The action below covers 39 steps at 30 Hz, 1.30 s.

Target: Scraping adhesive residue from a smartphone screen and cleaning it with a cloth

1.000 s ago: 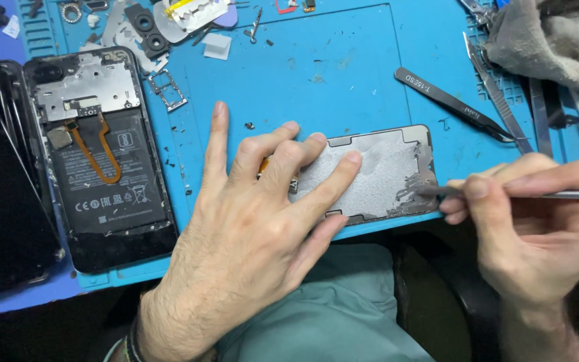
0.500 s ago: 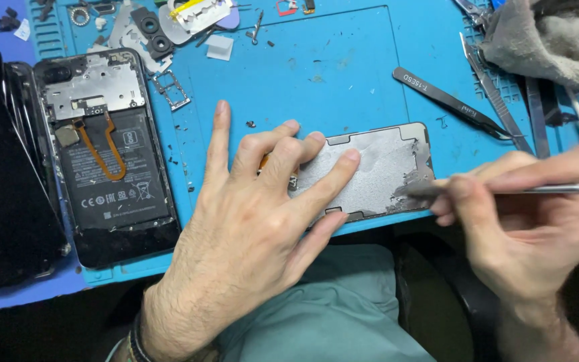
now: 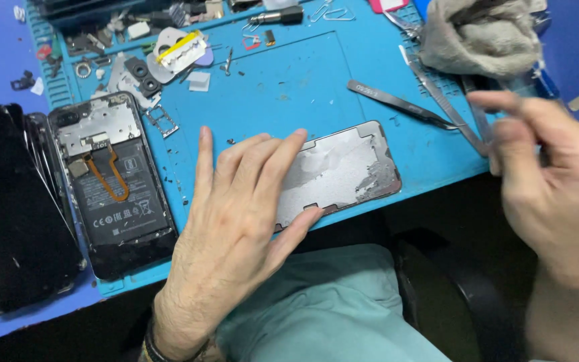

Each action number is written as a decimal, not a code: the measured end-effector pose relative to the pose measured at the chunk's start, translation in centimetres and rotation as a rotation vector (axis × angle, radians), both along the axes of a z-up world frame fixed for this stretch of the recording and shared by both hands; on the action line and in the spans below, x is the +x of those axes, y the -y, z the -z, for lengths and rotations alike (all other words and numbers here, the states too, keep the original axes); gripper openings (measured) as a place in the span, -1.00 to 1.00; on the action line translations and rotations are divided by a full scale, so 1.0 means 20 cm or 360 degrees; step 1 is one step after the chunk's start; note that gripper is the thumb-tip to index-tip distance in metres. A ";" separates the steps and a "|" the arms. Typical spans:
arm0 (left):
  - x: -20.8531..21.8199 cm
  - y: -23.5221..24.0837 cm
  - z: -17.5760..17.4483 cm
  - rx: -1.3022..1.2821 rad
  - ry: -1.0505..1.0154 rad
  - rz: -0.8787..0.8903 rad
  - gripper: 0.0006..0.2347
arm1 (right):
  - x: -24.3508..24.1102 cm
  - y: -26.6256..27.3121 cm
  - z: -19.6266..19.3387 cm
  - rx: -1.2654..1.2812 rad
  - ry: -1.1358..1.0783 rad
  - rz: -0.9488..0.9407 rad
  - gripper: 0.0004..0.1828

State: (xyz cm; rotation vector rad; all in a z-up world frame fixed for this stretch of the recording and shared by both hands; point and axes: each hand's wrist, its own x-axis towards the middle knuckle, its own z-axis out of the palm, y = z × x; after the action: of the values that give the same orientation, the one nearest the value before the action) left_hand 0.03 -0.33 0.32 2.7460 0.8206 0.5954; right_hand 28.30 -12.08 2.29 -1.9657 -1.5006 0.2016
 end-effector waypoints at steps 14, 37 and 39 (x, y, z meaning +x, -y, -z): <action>-0.03 0.04 0.01 0.0032 0.0135 -0.0091 -0.32 | 0.19 -0.38 -0.05 0.0246 0.1252 -0.0323 -0.21; -0.05 0.01 0.07 0.0008 0.0327 -0.0185 -0.35 | -0.35 -0.14 0.00 0.0117 0.0751 -0.0542 -0.71; -0.04 0.00 0.07 -0.0036 0.0317 -0.0149 -0.32 | -0.43 -0.12 -0.01 0.0059 0.0582 -0.0684 -0.76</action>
State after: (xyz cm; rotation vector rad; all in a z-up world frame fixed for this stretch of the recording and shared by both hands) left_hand -0.77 -0.31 -1.12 2.5859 0.9043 0.8562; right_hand 19.75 -9.74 2.55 -1.6900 -2.1409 -0.0085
